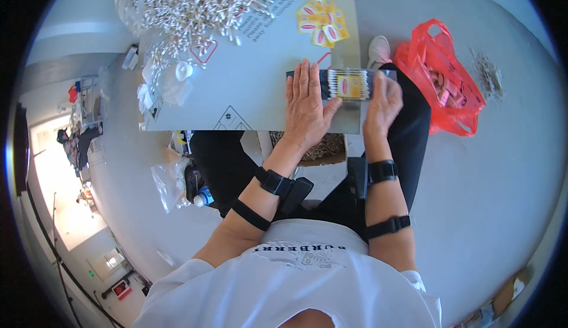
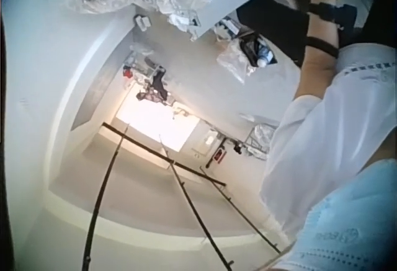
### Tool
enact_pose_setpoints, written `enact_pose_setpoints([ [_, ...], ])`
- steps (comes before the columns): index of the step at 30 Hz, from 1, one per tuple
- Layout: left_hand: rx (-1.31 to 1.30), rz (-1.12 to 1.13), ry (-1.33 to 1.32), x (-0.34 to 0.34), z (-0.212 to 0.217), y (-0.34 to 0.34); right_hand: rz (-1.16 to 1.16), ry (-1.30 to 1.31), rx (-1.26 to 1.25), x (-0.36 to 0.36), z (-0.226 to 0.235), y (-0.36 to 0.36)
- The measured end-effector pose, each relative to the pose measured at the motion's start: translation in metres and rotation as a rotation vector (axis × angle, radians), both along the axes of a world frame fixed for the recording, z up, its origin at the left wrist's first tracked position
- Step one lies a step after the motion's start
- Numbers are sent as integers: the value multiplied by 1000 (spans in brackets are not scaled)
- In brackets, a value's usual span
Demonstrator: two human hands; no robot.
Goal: Packaging cotton swabs by aligning them and placing them into containers.
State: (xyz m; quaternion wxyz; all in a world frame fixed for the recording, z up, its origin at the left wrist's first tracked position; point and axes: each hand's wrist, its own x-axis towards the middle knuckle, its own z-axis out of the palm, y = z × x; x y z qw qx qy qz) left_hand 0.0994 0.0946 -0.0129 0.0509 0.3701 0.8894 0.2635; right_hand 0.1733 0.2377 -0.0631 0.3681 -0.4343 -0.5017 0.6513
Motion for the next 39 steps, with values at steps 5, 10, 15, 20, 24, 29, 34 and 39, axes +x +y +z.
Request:
enact_pose_setpoints([
  [5, 228, 136, 159, -64, -17, -56, -77, -322, 1114, -8, 67, -6],
  [10, 265, 325, 141, -146, -4, -77, 489, -170, 871, -19, 70, -43],
  [15, 51, 459, -26, -198, 26, -60, 770, -88, 748, -54, 66, -87],
  [20, -254, 497, -8, -187, 29, -58, 712, -158, 812, -85, 61, -96],
  [24, -185, 383, 22, -123, 25, -89, 680, -179, 789, -97, 58, -95],
  [29, 20, 158, 107, -64, 29, -135, 637, -240, 886, -106, 55, -101],
  [34, -27, -202, 67, -50, 24, -162, 600, -267, 916, -104, 47, -102],
  [39, -118, -158, 104, -25, 24, -166, 655, -256, 963, -96, 44, -104],
])
